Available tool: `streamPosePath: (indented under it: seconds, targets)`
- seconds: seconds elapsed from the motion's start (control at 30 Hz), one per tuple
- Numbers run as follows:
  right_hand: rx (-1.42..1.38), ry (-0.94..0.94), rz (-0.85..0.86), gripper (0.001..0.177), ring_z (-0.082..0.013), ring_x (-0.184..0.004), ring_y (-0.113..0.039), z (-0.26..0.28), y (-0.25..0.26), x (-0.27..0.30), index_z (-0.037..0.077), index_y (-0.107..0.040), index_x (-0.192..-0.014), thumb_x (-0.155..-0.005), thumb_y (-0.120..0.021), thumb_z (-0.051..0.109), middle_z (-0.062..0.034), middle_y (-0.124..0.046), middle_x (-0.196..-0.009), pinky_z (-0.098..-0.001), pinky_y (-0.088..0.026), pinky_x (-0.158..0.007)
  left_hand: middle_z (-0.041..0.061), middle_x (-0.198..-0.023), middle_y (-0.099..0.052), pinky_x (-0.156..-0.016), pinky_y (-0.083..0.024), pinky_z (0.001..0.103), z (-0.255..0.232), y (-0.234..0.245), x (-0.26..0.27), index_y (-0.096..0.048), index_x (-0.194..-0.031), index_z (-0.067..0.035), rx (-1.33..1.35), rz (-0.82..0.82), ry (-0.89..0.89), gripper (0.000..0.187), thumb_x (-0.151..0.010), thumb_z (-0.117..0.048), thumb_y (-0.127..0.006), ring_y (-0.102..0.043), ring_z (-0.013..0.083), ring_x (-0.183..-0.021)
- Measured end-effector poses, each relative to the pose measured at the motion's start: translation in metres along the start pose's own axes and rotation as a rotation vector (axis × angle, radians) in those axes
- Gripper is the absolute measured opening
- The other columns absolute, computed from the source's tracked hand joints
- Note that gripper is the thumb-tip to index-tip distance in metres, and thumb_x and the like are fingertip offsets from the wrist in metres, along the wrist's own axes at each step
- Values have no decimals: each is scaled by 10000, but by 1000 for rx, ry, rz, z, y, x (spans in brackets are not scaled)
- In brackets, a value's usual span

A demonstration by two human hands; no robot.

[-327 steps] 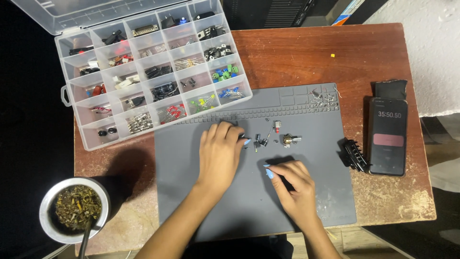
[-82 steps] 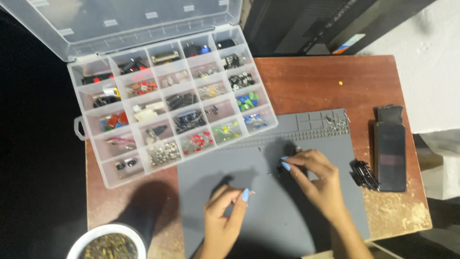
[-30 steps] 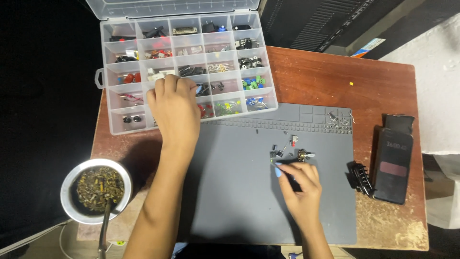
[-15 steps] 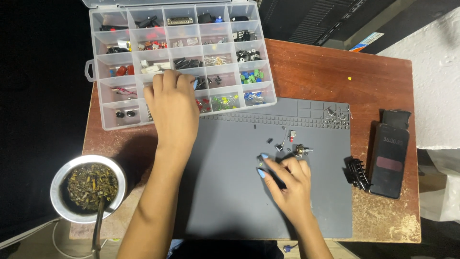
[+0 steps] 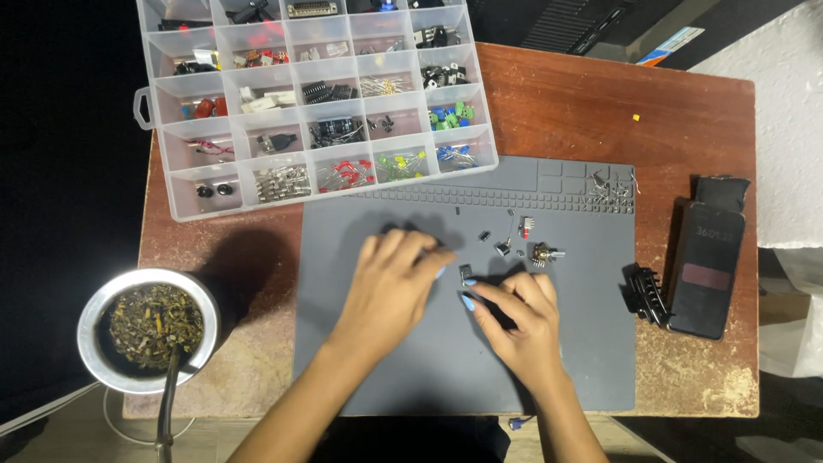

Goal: The person picks up individual electronic components from a plastic organizer box and places them onto a grey mat on a workbench.

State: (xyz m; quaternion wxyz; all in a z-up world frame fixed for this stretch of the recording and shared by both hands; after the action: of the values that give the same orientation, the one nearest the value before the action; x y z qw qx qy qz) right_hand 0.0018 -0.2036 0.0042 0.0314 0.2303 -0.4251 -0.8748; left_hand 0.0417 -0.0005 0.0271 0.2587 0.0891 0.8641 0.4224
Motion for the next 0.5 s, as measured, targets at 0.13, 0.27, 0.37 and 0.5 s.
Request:
streamPosePath:
  seconds: [0.13,0.27,0.37,0.5]
  targets:
    - [-16,3,11,178,-201,-827,-476,-3,-1,3,170,-793,-1127,-961,-760,227,3,-544,-866,-334,-395,-816,66,-1241,-590,-885,-384,442,-4,-19,-1,-696,-1337,-244,14,213,-127,627,-773,28,-666,-539,286,-1124]
    - [-13,-17,-2,142,-194,-826,-482,-1,1,1,170,-801,-1077,-948,-775,223,11,-557,-860,-323,-405,-815,58,-1144,-565,-848,-376,425,-8,-17,-6,-721,-1188,-213,7,165,-155,351,-935,-21,-571,-528,266,-1023]
    - [-16,-8,9,186,-203,-827,-487,-1,0,1,162,-789,-1112,-933,-803,206,0,-572,-879,-329,-411,-810,59,-1101,-577,-821,-387,424,-7,-15,-6,-746,-1135,-177,-11,143,-142,244,-969,-144,-570,-536,275,-999]
    - [-33,21,4,137,-195,-815,-468,1,1,-1,184,-797,-1079,-941,-797,181,9,-533,-859,-323,-410,-809,53,-1076,-586,-826,-403,414,-6,-15,-1,-742,-1069,-171,-67,89,-145,202,-941,-90,-608,-541,263,-973]
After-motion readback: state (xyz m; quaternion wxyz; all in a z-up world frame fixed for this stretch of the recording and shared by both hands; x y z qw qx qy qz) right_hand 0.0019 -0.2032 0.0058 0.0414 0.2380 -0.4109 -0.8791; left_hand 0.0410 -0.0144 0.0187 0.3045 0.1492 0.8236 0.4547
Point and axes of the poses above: each hand's wrist, its own x-axis away from the middle knuckle, its own y-axis out of the back of the hand, z = x × y, the point moved 4 cm from there along -x, towards the middle knuckle
